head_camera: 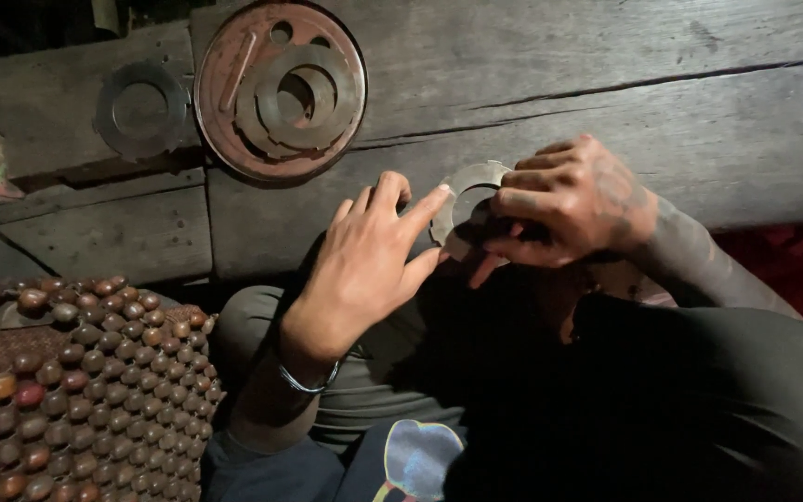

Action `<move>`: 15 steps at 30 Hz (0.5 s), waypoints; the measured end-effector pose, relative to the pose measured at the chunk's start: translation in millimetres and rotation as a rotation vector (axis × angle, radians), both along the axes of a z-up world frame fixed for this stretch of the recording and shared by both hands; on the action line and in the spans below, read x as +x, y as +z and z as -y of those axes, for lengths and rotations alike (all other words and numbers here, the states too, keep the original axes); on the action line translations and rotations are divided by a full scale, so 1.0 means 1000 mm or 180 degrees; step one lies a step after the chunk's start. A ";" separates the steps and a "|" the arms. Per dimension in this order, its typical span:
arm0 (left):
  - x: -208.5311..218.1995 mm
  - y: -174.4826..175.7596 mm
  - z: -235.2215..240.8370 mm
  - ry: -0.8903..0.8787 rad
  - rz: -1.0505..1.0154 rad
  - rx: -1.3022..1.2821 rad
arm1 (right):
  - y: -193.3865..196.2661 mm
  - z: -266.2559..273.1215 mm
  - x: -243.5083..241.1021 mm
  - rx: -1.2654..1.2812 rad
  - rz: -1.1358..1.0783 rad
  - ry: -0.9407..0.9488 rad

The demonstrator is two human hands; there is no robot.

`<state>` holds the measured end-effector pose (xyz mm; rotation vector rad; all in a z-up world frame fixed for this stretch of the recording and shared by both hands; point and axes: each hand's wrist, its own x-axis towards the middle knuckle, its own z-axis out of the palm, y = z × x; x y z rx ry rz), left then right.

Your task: Smoothing the edges of circular metal rings using a small piece of abrasive material

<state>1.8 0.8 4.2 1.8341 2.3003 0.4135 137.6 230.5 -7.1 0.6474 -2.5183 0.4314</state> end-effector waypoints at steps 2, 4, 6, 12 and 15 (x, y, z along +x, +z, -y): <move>0.000 0.001 0.000 -0.0001 -0.0004 -0.0016 | 0.000 -0.004 0.001 0.0037 -0.0021 -0.0148; 0.000 0.001 0.000 0.0006 0.0001 -0.0019 | 0.004 -0.002 0.001 0.0087 -0.0033 -0.0288; -0.001 0.001 0.000 -0.0020 -0.0007 -0.0016 | 0.011 0.007 0.001 0.0037 -0.0005 -0.0086; -0.003 0.002 0.000 -0.0059 0.0096 -0.0078 | -0.019 -0.022 0.015 -0.0327 -0.0148 -0.1086; -0.004 0.009 0.004 -0.0045 0.0108 0.0448 | 0.010 -0.007 0.025 -0.0931 0.0009 -0.1484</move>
